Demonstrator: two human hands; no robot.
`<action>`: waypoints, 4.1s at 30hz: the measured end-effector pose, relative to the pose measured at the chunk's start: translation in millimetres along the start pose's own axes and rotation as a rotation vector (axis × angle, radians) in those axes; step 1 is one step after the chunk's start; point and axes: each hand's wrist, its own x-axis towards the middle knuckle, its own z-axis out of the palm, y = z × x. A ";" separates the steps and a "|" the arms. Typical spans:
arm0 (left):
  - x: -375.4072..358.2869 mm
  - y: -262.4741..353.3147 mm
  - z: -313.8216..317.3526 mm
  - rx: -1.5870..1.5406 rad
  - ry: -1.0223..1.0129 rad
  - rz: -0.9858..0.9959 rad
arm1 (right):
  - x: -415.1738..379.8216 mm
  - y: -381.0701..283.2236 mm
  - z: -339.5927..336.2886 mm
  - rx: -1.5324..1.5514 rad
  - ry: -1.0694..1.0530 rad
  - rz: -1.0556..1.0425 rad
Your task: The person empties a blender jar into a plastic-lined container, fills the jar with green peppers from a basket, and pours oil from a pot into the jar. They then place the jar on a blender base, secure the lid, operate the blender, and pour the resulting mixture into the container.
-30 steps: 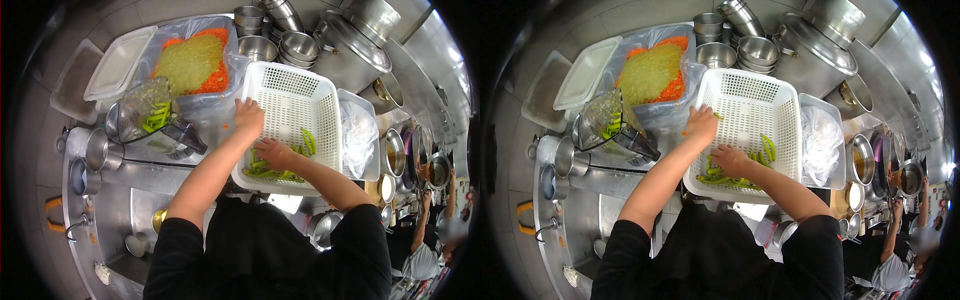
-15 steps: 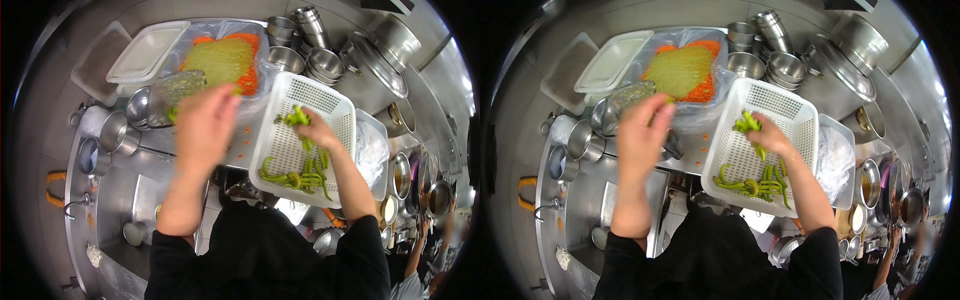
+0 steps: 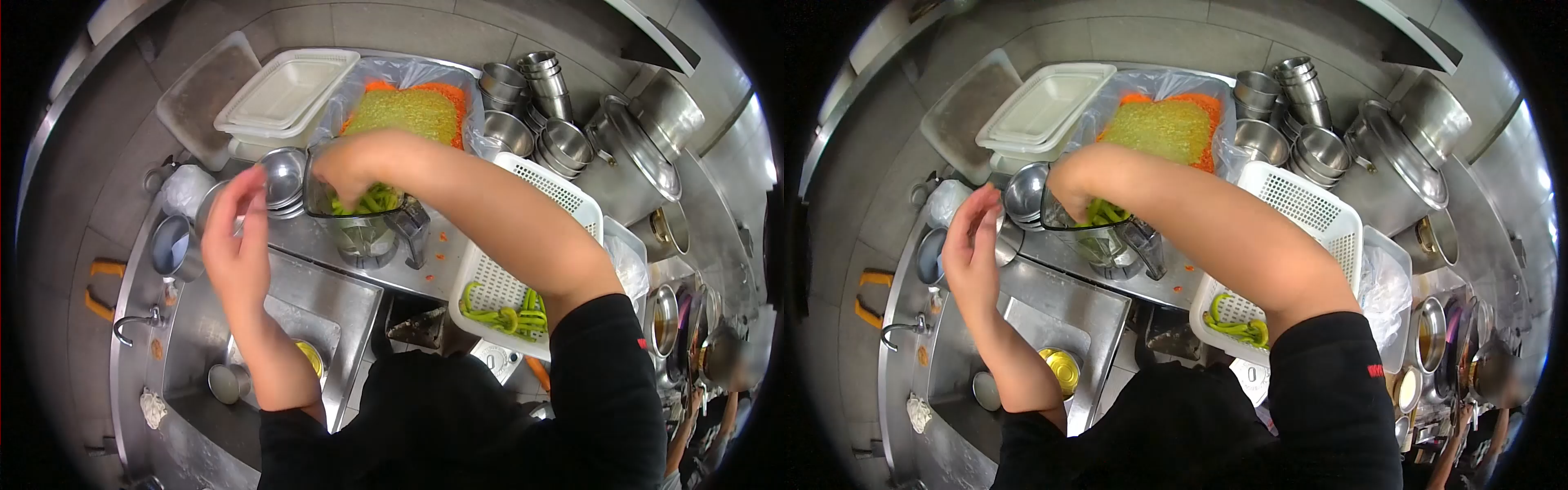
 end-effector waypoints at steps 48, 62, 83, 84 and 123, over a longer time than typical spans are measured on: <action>-181.4 16.4 345.7 0.195 -1.549 0.036 | -251.2 114.7 434.0 0.846 0.384 0.854; 59.3 -13.2 114.9 -0.217 -0.452 -0.156 | -166.0 99.9 98.3 1.264 1.308 0.147; -15.8 24.3 88.4 -0.261 -0.313 0.174 | -209.2 120.6 195.3 0.813 0.691 0.620; -32.7 34.7 103.5 -0.287 -0.495 0.243 | -223.9 126.3 224.4 0.729 0.515 0.709; -205.6 -26.0 335.3 1.029 -1.787 0.830 | -246.2 79.3 472.3 0.575 -0.009 1.012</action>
